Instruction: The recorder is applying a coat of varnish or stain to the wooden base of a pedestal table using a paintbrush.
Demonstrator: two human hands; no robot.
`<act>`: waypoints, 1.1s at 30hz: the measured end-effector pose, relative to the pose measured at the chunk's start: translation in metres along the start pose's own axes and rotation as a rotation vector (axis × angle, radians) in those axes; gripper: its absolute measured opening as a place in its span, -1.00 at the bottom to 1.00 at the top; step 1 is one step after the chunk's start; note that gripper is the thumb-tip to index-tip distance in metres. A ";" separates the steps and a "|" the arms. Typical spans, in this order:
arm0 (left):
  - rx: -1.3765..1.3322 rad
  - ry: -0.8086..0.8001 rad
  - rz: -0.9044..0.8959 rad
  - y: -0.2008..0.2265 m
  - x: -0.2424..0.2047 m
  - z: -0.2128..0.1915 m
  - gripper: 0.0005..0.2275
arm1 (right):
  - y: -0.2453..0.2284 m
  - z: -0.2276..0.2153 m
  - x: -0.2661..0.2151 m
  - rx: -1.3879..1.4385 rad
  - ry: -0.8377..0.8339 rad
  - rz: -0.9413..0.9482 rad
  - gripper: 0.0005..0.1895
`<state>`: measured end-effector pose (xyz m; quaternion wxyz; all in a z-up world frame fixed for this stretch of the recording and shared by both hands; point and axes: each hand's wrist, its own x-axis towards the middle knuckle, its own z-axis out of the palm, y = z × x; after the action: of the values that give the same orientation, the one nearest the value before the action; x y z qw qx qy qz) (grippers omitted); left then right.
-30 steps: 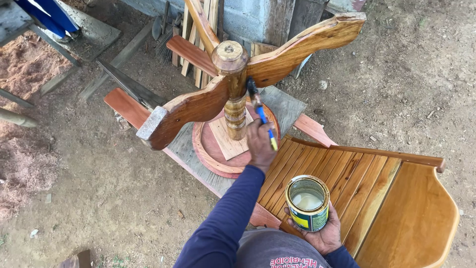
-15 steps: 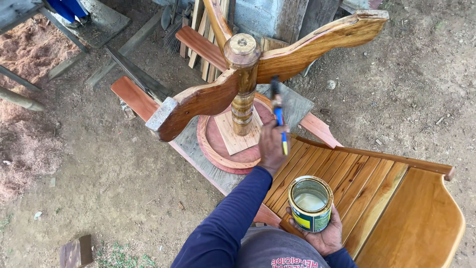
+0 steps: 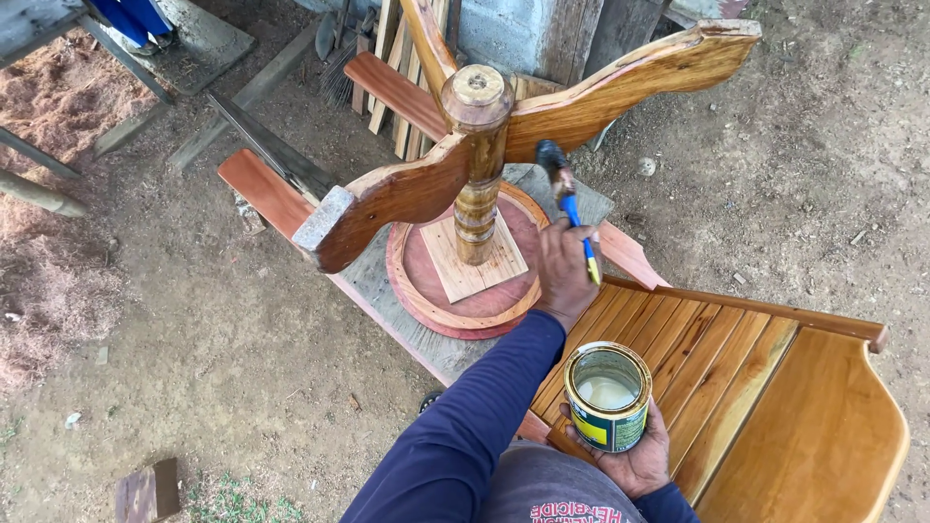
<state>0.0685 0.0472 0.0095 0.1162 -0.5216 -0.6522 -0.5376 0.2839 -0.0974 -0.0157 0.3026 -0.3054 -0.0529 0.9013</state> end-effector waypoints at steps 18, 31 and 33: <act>-0.118 0.114 0.116 0.006 0.036 -0.078 -0.79 | -0.002 -0.001 0.004 -0.007 0.000 -0.007 -0.13; -0.027 0.028 -0.012 0.007 0.036 -0.034 -0.81 | -0.003 0.002 0.003 -0.001 0.068 -0.003 -0.13; -0.042 0.040 0.049 0.028 0.047 -0.044 -0.79 | -0.004 0.005 0.002 -0.014 0.078 0.001 -0.13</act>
<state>0.0528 0.0338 0.0762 0.1312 -0.5290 -0.6252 -0.5586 0.2811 -0.0924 -0.0115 0.3021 -0.3426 -0.0472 0.8883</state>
